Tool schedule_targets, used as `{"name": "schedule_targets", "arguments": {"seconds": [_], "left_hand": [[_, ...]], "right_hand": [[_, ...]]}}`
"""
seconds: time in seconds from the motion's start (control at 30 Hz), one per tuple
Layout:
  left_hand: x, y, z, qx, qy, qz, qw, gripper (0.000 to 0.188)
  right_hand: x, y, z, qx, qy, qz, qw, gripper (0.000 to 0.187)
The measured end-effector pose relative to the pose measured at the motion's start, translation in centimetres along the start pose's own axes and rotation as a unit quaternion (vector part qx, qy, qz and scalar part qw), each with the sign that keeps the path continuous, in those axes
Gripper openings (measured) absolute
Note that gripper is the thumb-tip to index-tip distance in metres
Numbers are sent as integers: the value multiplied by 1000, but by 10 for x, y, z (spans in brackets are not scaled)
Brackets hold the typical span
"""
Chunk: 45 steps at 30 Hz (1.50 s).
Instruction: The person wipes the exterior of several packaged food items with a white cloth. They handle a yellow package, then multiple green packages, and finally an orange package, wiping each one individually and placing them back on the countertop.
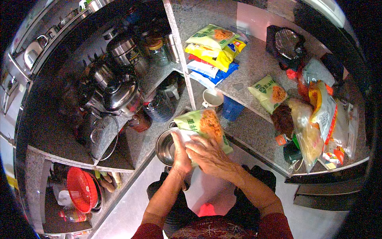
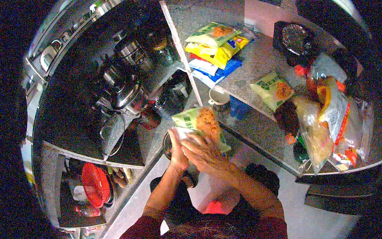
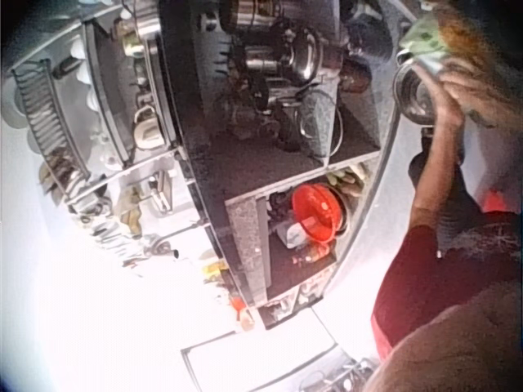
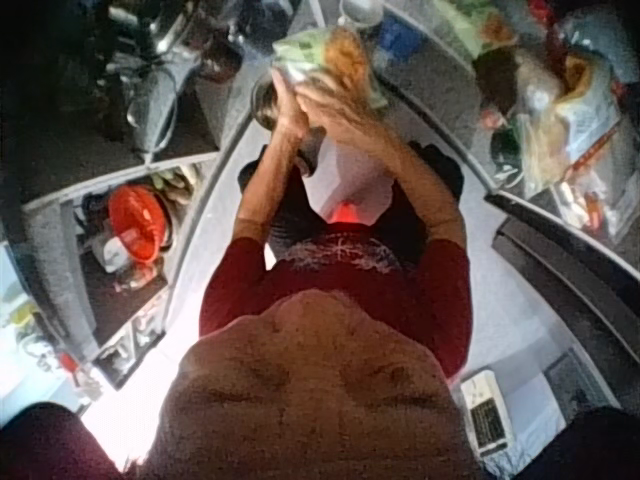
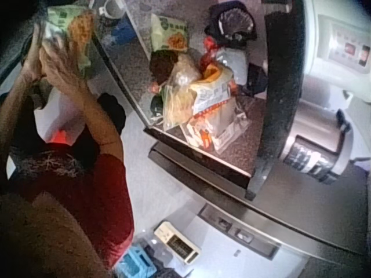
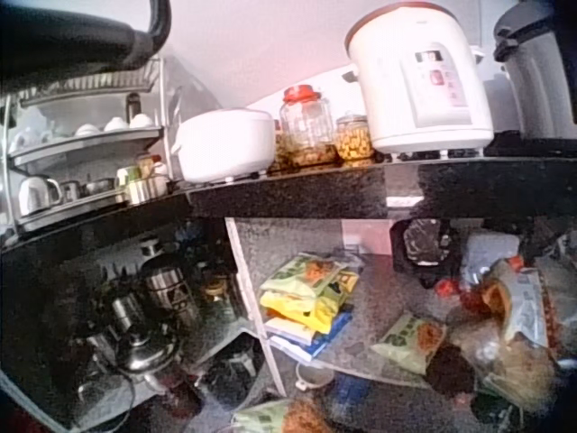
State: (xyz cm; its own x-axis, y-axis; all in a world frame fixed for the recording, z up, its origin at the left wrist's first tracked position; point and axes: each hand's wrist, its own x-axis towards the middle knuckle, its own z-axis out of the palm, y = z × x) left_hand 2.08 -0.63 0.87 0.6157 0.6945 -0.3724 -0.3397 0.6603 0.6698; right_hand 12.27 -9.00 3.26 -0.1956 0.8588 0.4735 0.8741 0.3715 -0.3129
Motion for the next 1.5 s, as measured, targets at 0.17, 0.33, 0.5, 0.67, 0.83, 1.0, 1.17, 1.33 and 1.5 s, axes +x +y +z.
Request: {"name": "schedule_targets", "arguments": {"seconds": [0.17,0.33,0.5,0.67,0.83,1.0,1.17,1.33,1.5], "left_hand": [[1,6,6,-26,21,-4,999,65],[-11,9,9,39,-4,8,999,45],[-12,3,12,54,-15,16,998,43],[-4,7,5,1,11,58,998,51],[0,17,-5,9,13,106,994,48],[5,16,-8,47,21,127,991,43],[2,-6,4,60,-6,55,997,45],[-4,-3,4,64,-36,33,997,52],[5,1,-6,55,-16,54,997,51]], "right_hand": [[-9,25,-24,46,95,71,992,39],[-5,39,-57,160,232,290,915,32],[-5,48,-35,178,208,232,933,40],[-9,30,-36,72,78,220,970,45],[-27,43,-51,118,-132,263,948,30],[-23,40,-68,57,128,272,952,28],[3,27,-43,-29,232,164,958,41],[1,11,-18,-91,97,116,984,40],[-10,-4,-6,58,-17,26,998,33]]}}
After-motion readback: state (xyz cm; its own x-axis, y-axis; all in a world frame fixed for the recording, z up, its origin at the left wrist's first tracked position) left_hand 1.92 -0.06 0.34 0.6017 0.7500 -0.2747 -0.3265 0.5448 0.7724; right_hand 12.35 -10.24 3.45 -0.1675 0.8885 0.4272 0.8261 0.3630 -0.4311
